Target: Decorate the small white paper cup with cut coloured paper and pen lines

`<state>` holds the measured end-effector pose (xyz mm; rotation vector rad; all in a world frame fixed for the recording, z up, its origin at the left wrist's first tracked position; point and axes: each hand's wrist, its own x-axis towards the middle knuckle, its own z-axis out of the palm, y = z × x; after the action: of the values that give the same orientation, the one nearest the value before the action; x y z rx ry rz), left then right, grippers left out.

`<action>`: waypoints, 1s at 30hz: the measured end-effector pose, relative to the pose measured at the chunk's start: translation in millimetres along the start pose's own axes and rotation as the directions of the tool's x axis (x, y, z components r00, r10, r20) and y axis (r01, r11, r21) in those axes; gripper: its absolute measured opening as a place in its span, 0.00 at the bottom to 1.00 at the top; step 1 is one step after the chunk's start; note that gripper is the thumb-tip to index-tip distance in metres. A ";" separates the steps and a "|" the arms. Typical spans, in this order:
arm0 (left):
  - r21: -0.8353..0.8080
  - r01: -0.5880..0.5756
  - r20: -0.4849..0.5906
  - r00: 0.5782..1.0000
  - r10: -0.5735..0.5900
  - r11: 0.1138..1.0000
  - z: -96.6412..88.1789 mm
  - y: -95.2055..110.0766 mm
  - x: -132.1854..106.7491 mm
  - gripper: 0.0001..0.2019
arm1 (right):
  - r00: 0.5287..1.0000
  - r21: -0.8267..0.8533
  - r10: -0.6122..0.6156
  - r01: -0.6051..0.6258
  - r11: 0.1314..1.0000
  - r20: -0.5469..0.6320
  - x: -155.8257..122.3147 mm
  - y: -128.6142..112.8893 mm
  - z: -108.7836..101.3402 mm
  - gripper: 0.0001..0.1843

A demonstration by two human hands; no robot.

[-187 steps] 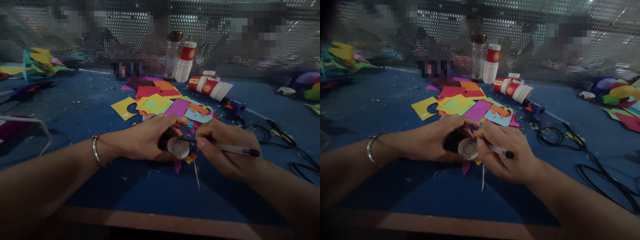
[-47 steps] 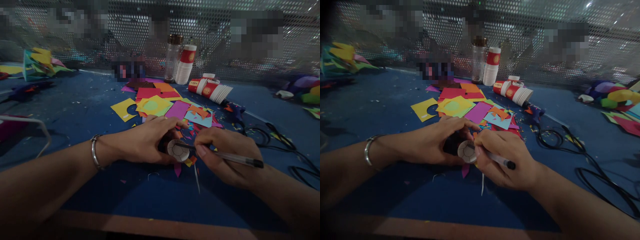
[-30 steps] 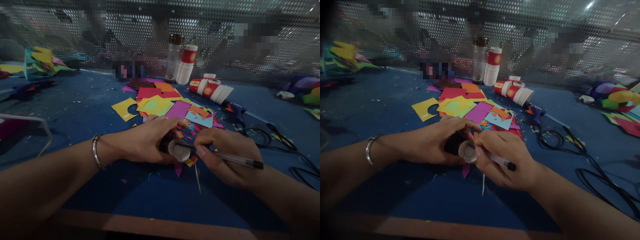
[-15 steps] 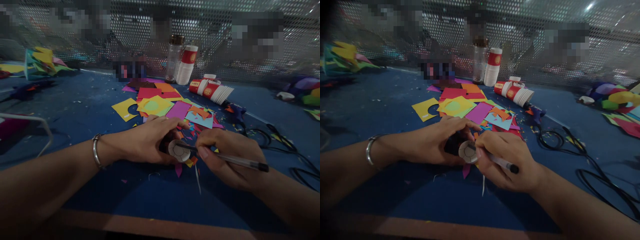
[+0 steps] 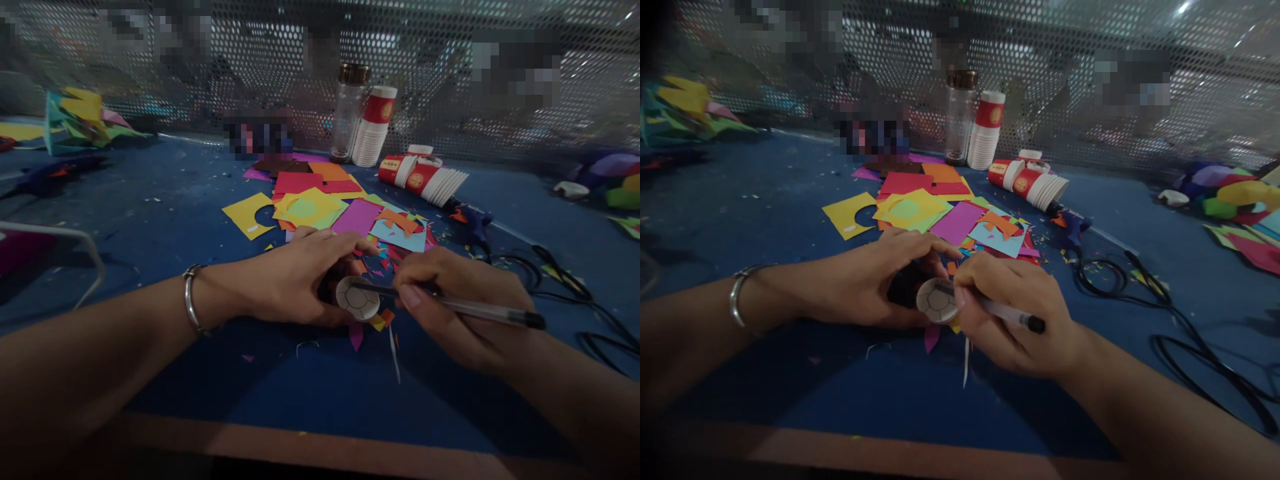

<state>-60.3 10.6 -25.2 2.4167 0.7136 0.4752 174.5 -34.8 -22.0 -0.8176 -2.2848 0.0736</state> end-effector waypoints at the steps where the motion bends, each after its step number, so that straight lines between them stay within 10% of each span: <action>1: 0.009 0.000 0.001 1.000 -0.001 1.000 -0.2 0.2 0.0 0.34 | 1.000 0.002 0.013 -0.013 1.000 -0.002 0.4 -0.1 -1.1 0.08; 30: 0.050 -0.011 -0.021 1.000 0.012 0.999 2.9 -1.5 -0.4 0.36 | 0.982 0.109 0.182 -0.186 0.976 0.045 11.7 -6.1 -15.4 0.13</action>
<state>-59.8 10.2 -28.4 2.4670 0.7297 0.4942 174.5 -35.5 -1.7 -0.9732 -2.2094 0.3006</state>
